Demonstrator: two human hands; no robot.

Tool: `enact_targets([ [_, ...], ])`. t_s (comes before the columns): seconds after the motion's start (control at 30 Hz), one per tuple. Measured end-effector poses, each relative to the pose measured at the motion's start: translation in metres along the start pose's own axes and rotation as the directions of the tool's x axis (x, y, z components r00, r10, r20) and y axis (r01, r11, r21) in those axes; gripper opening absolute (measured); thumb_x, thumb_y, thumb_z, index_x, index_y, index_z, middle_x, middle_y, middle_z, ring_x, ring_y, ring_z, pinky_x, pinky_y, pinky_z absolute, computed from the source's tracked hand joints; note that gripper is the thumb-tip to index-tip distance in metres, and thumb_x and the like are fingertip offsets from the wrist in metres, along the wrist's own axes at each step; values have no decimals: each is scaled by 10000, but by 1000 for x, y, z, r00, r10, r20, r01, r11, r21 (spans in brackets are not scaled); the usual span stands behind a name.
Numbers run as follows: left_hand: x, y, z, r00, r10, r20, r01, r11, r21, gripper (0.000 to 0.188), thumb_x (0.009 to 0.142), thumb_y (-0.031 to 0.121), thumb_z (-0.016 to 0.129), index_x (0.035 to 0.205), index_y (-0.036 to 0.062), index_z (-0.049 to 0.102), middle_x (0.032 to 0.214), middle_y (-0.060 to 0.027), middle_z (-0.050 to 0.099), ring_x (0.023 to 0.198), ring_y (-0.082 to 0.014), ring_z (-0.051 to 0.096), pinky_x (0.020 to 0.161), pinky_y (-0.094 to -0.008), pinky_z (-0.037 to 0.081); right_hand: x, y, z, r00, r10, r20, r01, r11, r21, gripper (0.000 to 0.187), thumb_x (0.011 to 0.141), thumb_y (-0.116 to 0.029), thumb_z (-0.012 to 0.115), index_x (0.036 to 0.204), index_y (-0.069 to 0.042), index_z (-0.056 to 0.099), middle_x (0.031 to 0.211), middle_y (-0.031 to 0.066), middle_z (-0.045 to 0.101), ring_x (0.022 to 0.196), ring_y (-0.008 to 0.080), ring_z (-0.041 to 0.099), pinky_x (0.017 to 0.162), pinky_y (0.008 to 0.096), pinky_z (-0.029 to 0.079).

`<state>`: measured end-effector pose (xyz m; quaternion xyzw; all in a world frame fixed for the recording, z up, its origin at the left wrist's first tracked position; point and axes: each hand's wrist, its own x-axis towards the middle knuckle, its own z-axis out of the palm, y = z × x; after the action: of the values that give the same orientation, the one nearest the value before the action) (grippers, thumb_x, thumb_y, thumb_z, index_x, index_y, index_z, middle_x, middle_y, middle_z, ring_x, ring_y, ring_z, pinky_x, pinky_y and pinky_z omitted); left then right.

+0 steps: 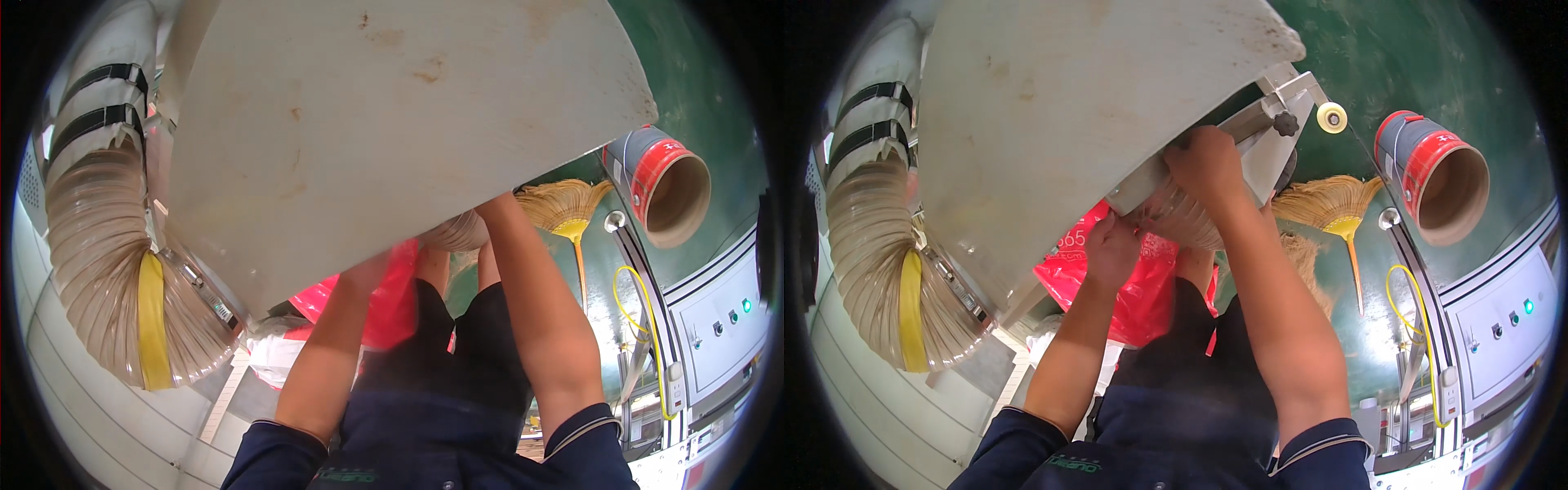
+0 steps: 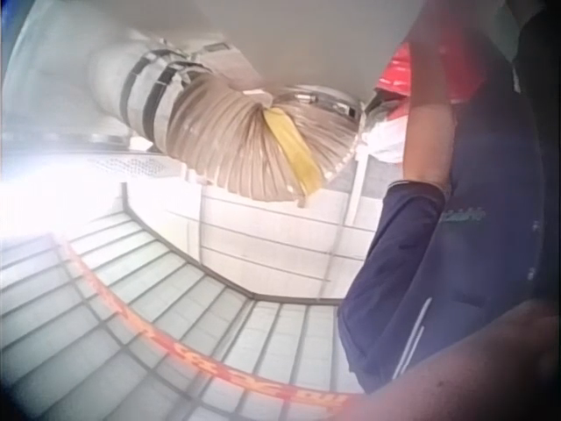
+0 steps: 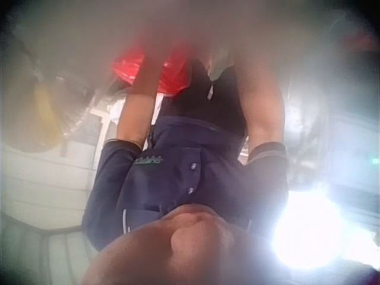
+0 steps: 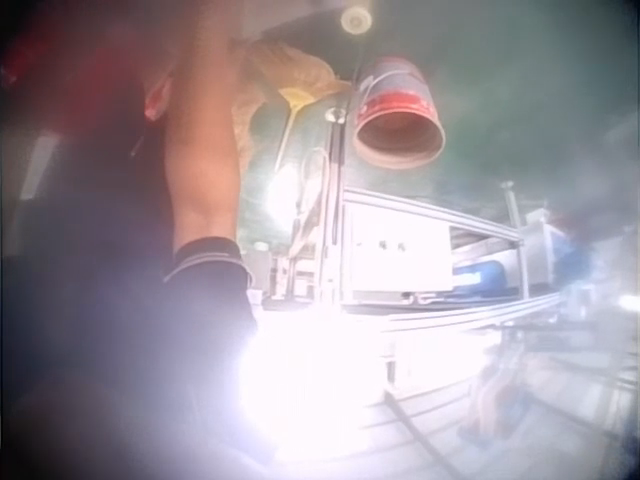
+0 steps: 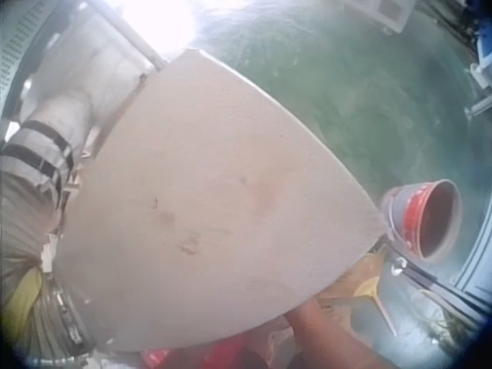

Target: The person sweeps wood shavings off the floor using a broom, then detaches and reattaches a flexible dust collection hose on a woodworking machine, securing it with a screwdriver.

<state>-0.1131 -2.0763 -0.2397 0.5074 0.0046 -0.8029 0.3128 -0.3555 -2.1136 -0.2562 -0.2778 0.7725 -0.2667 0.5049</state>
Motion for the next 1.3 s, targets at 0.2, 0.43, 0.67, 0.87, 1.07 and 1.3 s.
enact_targets([
  [0.2, 1, -9, 41, 991, 137, -4, -109, 805, 584, 710, 808, -30, 577, 1448, 64, 282, 1382, -79, 456, 1288, -215, 421, 1119, -373, 275, 14, 20, 9, 893, -448, -41, 446, 894, -41, 311, 828, -158, 574, 1099, -14, 625, 1044, 257, 632, 999, 417, 594, 861, 421, 492],
  [0.43, -4, -10, 23, 989, 148, -30, -74, 647, 759, 649, 744, 41, 706, 1338, 32, 446, 1302, -84, 504, 1236, -203, 446, 1061, -356, 344, -27, -41, -34, 988, -110, 105, 45, 870, 491, 358, 834, -30, 615, 1187, 5, 572, 1171, 134, 612, 1089, 274, 552, 930, 350, 442],
  [0.67, -20, -12, 30, 946, 246, -210, 23, 595, 803, 490, 805, 118, 704, 1254, 32, 527, 1246, -75, 532, 1133, -206, 499, 965, -353, 433, -30, -21, -37, 984, -129, 124, 56, 879, 474, 369, 828, -26, 624, 1191, 5, 569, 1172, 123, 609, 1083, 261, 548, 924, 350, 442],
  [0.87, -19, -16, 26, 932, 277, -233, 11, 622, 783, 479, 809, 119, 700, 1249, 35, 530, 1241, -73, 534, 1129, -204, 501, 962, -353, 435, -31, 1, -28, 966, -253, 50, 219, 907, 360, 358, 824, -26, 626, 1177, 5, 575, 1156, 126, 614, 1068, 266, 555, 911, 353, 447],
  [1.07, -14, -8, 27, 929, 294, -227, -44, 693, 719, 467, 813, 120, 697, 1243, 37, 533, 1236, -70, 537, 1125, -202, 503, 960, -352, 436, -33, 10, -19, 935, -354, 11, 338, 903, 266, 348, 820, -26, 628, 1163, 6, 580, 1140, 128, 618, 1052, 272, 562, 898, 357, 452],
  [1.3, -10, 2, 24, 930, 298, -215, -102, 772, 628, 454, 818, 122, 693, 1236, 40, 536, 1230, -67, 540, 1121, -199, 505, 956, -352, 437, -33, 16, -19, 915, -403, -13, 396, 893, 214, 336, 815, -26, 630, 1147, 7, 587, 1121, 131, 624, 1034, 278, 569, 882, 361, 458],
])
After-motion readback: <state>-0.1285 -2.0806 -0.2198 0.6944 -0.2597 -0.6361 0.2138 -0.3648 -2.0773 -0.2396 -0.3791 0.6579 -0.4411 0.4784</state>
